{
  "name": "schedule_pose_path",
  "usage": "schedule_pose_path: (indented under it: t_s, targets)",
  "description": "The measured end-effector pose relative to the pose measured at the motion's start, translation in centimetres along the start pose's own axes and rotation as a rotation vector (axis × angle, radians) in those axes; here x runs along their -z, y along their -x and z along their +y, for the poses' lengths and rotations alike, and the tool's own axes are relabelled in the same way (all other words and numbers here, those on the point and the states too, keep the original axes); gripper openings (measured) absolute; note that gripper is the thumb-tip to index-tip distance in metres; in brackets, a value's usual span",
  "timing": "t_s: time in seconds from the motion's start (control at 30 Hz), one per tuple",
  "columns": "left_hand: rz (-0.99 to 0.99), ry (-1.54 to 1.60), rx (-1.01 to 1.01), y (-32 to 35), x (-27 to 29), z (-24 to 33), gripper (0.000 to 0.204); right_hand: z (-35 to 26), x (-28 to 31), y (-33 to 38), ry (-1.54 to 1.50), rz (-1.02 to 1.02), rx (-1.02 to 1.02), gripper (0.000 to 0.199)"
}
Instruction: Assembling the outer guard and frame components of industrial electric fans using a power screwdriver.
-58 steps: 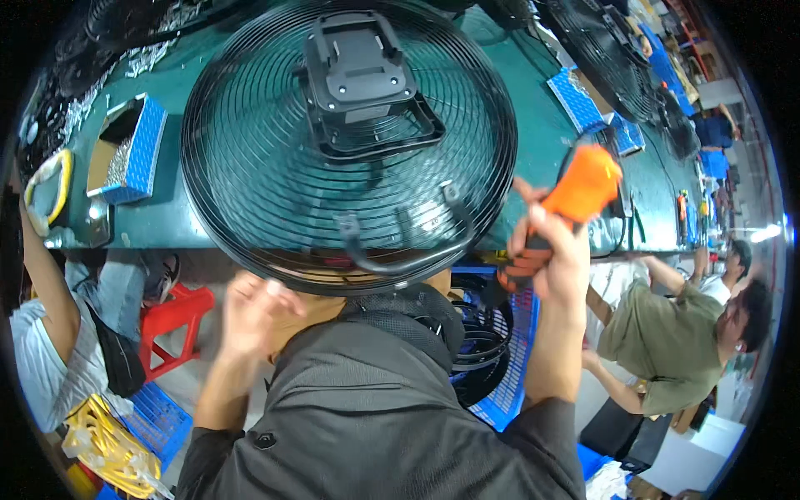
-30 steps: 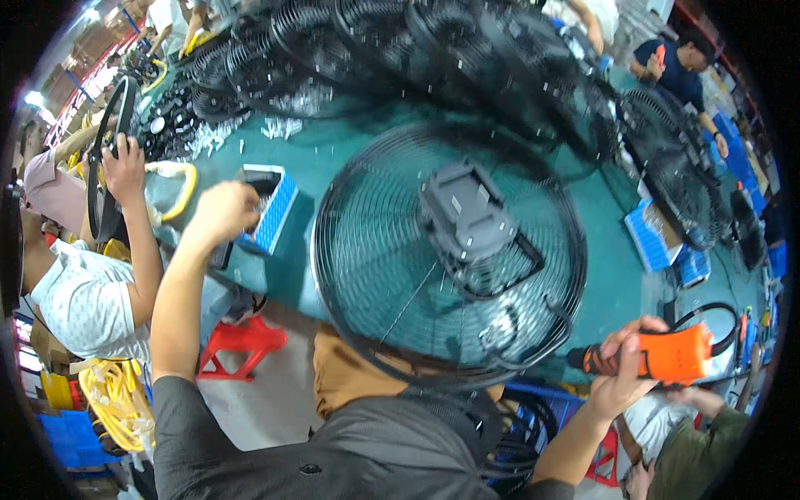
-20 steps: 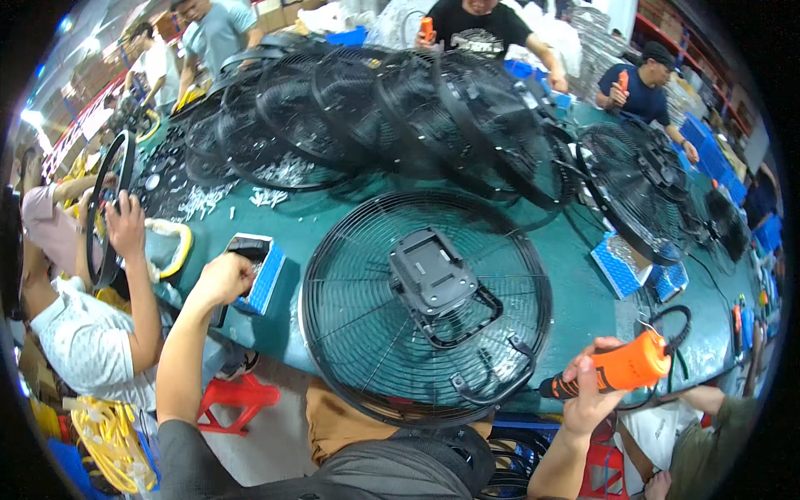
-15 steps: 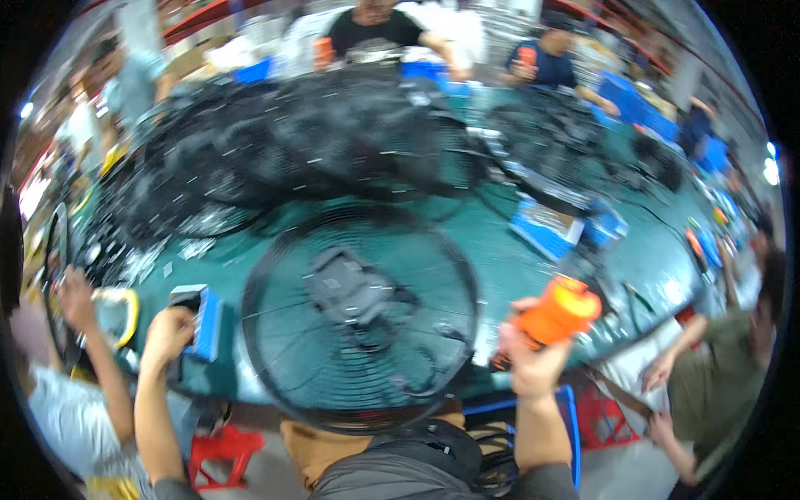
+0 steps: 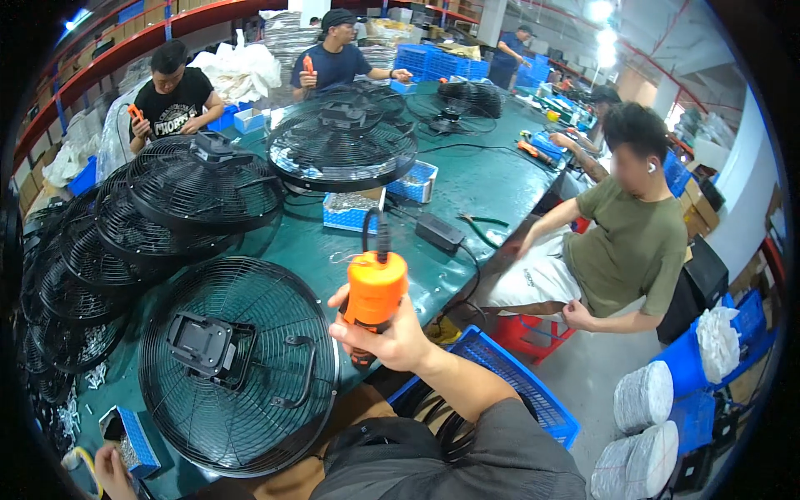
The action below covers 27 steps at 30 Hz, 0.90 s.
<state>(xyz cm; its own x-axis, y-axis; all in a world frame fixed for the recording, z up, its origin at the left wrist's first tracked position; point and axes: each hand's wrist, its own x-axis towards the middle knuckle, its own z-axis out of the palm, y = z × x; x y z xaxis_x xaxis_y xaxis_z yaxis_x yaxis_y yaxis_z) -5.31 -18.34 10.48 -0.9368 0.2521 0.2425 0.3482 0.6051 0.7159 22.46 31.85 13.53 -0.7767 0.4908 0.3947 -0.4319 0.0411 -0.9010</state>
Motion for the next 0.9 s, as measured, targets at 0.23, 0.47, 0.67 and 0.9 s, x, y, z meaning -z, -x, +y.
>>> schedule_pose_path:
  t_s: [0.23, 0.47, 0.67, 0.9]
  targets:
    - [-0.125, 0.884, 0.469, 13.6, -10.7, 10.8, 0.01, -2.8, -6.7, 2.8, -0.624, -0.119, 0.128, 0.033]
    - [-0.452, 1.699, 0.618, 17.8, -16.6, 12.4, 0.015, -0.6, -13.3, 3.8, -0.697, -0.213, 0.219, 0.033]
    - [-0.587, 1.755, 0.695, 18.1, -16.7, 11.8, 0.016, 0.2, -15.5, 4.8, -0.63, -0.137, 0.291, 0.04]
    - [-0.557, 1.794, 0.76, 18.1, -17.3, 11.4, 0.018, 1.0, -15.9, 5.6, -0.589, -0.108, 0.323, 0.038]
